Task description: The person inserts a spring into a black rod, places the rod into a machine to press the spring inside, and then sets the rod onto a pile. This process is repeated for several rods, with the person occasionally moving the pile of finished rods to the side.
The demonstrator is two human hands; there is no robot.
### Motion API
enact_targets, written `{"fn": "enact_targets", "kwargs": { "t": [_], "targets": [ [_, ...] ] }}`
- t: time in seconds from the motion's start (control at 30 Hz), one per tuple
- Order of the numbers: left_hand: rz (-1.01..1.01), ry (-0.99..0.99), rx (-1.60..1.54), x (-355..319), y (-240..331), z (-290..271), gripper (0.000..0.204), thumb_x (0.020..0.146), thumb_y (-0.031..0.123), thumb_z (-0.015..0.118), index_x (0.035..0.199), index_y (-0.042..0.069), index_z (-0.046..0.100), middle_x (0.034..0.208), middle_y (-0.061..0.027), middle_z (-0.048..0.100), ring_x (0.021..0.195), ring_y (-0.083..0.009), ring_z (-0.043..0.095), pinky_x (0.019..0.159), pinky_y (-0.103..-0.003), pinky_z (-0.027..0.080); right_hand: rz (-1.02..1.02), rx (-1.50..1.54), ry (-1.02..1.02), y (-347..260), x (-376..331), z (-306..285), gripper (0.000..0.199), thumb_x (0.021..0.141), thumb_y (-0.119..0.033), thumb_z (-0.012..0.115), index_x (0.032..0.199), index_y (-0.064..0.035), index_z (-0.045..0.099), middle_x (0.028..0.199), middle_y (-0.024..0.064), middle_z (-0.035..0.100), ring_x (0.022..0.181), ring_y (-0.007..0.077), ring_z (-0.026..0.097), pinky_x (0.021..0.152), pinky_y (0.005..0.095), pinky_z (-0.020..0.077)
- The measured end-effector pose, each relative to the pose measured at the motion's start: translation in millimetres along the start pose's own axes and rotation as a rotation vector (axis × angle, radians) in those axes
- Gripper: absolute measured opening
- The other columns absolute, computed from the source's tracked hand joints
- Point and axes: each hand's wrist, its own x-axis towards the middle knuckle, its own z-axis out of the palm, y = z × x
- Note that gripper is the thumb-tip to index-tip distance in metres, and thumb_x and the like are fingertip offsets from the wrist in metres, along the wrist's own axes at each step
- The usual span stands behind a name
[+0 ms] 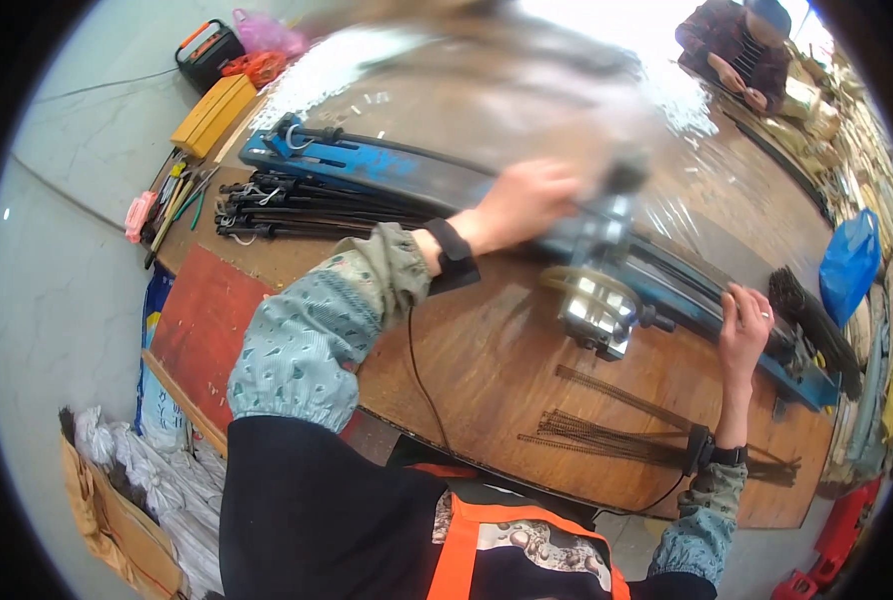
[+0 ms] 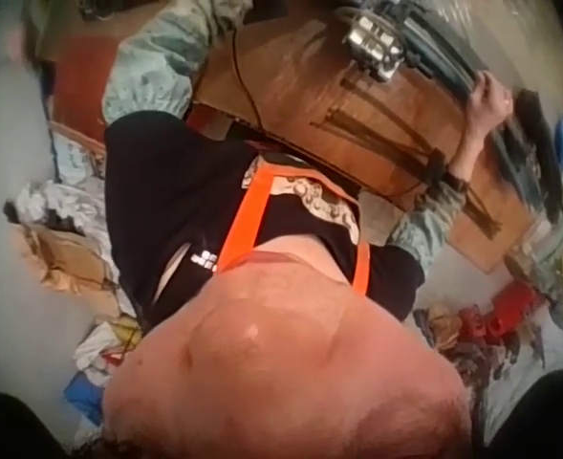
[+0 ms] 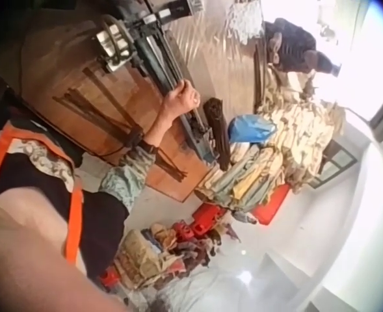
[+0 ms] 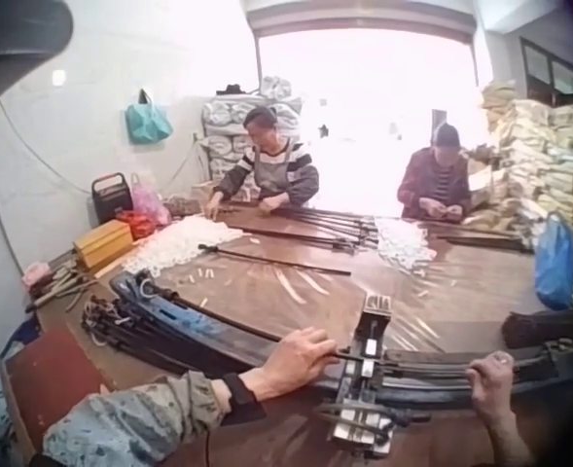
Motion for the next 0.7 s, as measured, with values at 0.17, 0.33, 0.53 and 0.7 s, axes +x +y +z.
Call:
{"fn": "enact_targets", "kwargs": {
  "t": [0.17,0.33,0.53,0.7],
  "targets": [
    [-0.058,-0.218,0.093,6,2,9,0.012,0.09,0.019,0.058,0.084,0.008,0.06,0.074,-0.0157,0.064,0.07,-0.037,0.063,0.061,-0.048,0.049,-0.11,-0.089,-0.013,-36,-24,-10,0.035,0.082,-0.008,0.069,0.117,-0.0081,0.065,0.107,0.0064,0.07,0.111,0.0251,0.059,0.1,0.0388,0.0336],
    [-0.118,-0.295,0.156,12,15,11,0.013,0.092,0.02,0.055,0.085,0.008,0.057,0.076,-0.0171,0.064,0.073,-0.04,0.062,0.061,-0.05,0.048,-0.042,0.049,0.027,-65,-48,-6,0.032,0.08,-0.016,0.072,0.111,-0.0112,0.067,0.095,0.001,0.07,0.089,0.0188,0.061,0.084,0.0335,0.0348],
    [-0.147,-0.33,0.195,12,9,8,0.016,0.092,0.023,0.057,0.085,0.009,0.055,0.076,-0.0169,0.063,0.072,-0.0414,0.061,0.06,-0.05,0.046,0.055,0.298,-0.051,-76,-45,14,0.023,0.083,-0.017,0.07,0.103,-0.0065,0.065,0.087,0.0081,0.066,0.085,0.0271,0.06,0.079,0.0373,0.0425],
    [-0.039,-0.253,0.231,7,9,14,0.012,0.093,0.019,0.055,0.085,0.01,0.056,0.079,-0.014,0.064,0.074,-0.0373,0.062,0.06,-0.048,0.047,0.12,0.576,-0.072,-71,-50,39,0.017,0.086,-0.013,0.066,0.1,-0.0047,0.063,0.083,0.0139,0.063,0.086,0.0356,0.06,0.075,0.0418,0.048]
  ]
}}
